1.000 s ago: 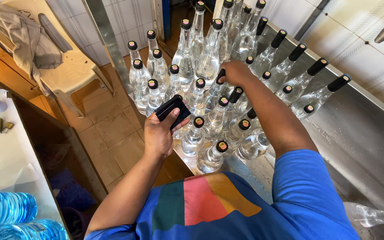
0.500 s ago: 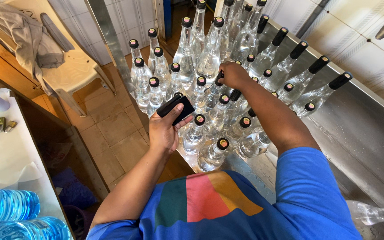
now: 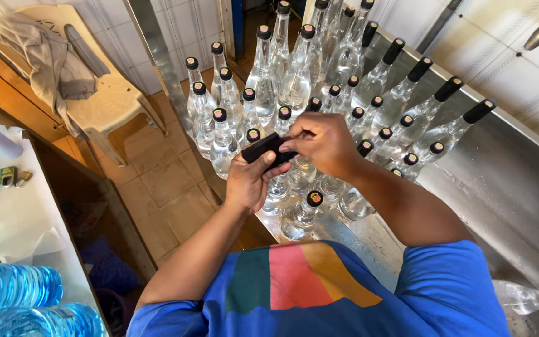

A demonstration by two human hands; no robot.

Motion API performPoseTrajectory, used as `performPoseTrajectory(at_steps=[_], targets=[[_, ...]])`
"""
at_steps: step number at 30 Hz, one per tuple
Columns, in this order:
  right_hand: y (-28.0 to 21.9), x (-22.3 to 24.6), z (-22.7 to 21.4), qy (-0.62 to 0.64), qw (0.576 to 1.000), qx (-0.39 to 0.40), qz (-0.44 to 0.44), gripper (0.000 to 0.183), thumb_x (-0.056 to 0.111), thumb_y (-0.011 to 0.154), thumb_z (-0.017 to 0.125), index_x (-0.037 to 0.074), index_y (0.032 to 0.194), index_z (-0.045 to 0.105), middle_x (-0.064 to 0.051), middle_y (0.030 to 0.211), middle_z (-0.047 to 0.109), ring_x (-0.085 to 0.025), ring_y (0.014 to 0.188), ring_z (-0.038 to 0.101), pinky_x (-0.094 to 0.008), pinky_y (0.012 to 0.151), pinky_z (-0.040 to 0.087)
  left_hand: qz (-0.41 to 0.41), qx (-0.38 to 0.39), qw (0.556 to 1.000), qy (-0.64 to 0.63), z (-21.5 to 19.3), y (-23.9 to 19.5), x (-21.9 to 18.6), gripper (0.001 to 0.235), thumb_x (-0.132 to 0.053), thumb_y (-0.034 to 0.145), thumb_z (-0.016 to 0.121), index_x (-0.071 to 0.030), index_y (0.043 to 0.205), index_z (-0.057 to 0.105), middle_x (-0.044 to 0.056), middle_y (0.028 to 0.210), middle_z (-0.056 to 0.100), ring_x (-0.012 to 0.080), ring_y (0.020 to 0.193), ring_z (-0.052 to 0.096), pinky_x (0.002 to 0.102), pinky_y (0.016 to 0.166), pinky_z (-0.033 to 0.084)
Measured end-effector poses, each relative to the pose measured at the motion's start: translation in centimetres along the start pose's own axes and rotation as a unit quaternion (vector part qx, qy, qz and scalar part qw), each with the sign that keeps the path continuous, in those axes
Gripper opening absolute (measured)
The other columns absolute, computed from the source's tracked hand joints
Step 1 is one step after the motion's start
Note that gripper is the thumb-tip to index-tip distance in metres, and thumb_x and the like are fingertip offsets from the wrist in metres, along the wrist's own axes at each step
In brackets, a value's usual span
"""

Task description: The person places black caps onto the necks of numerous clear glass bottles arranged on a metal table. They pick up caps from a small black container and screw them onto each bottle one by one.

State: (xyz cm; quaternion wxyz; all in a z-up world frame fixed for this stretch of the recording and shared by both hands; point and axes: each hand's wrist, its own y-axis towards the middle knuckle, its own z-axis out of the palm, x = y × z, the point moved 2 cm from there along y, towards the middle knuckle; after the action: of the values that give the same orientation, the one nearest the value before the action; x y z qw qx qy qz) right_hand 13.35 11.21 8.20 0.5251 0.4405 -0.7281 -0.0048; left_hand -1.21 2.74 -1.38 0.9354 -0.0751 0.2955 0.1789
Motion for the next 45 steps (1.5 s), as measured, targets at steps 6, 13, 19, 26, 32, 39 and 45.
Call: performPoseTrajectory(at_steps=[6,13,19,26,32,39,45], targets=[[-1.2,0.9,-1.4,0.007,0.998,-0.037,-0.047,0.011,-0.006,0.091,0.091,-0.007,0.094,0.08,-0.018,0.075,0.072,-0.02,0.058,0.075,-0.029,0.05,0.059,-0.001,0.086,0.996,0.038,1.0,-1.4,-0.9,0.025,0.005,0.096,0.079,0.004,0.121,0.078,0.021,0.112,0.084,0.038,0.102,0.083,0.055,0.088,0.072],[-2.2,1.6,-2.4,-0.101,0.987,-0.117,-0.053,0.023,0.005,0.088,0.1,0.002,0.098,0.08,-0.012,0.078,0.07,-0.015,0.062,0.062,-0.026,0.054,0.051,0.032,0.08,0.994,0.068,1.9,-1.9,-1.1,0.025,0.003,0.101,0.075,0.006,0.126,0.077,0.022,0.113,0.083,0.0362,0.107,0.082,0.057,0.096,0.07],[-3.9,-1.7,-5.8,0.066,0.985,0.106,0.12,0.026,0.002,0.102,0.076,-0.005,0.128,0.078,-0.027,0.105,0.083,-0.021,0.073,0.08,-0.031,0.063,0.067,0.03,0.058,0.991,0.116,0.5,-1.2,0.1,0.026,0.003,0.101,0.075,0.005,0.127,0.078,0.021,0.111,0.083,0.0327,0.102,0.083,0.055,0.094,0.07],[0.0,-11.2,-16.2,-0.181,0.959,-0.12,0.183,0.028,0.0,0.106,0.079,0.016,0.128,0.086,-0.02,0.081,0.078,-0.02,0.067,0.077,-0.027,0.061,0.06,0.022,-0.032,0.997,0.069,0.3,-0.2,-1.1,0.019,0.003,0.101,0.075,0.006,0.12,0.077,0.023,0.108,0.084,0.0348,0.095,0.084,0.057,0.089,0.072],[3.3,-29.9,-17.8,-0.458,0.846,-0.066,0.265,0.017,0.032,0.096,0.09,0.042,0.11,0.088,0.0,0.09,0.084,-0.035,0.089,0.082,-0.043,0.088,0.067,0.004,-0.045,0.997,0.068,0.4,-0.2,-0.7,0.017,0.003,0.1,0.077,0.006,0.117,0.078,0.025,0.105,0.084,0.0391,0.092,0.085,0.06,0.087,0.072],[7.0,-37.5,-17.3,-0.451,0.863,-0.037,0.227,0.017,0.023,0.096,0.084,0.031,0.11,0.089,-0.009,0.089,0.084,-0.043,0.09,0.081,-0.051,0.089,0.067,0.018,-0.06,0.995,0.071,-0.5,0.3,-1.3,0.019,0.001,0.1,0.078,0.006,0.118,0.078,0.024,0.108,0.084,0.0365,0.096,0.084,0.058,0.088,0.072],[8.5,-29.5,-14.7,-0.363,0.912,-0.038,0.186,0.016,0.012,0.099,0.076,0.02,0.106,0.088,-0.01,0.089,0.083,-0.038,0.086,0.081,-0.049,0.086,0.065,0.02,-0.064,0.995,0.071,-2.0,0.9,-0.9,0.021,0.001,0.1,0.077,0.006,0.12,0.078,0.024,0.11,0.084,0.039,0.098,0.084,0.06,0.088,0.071]])
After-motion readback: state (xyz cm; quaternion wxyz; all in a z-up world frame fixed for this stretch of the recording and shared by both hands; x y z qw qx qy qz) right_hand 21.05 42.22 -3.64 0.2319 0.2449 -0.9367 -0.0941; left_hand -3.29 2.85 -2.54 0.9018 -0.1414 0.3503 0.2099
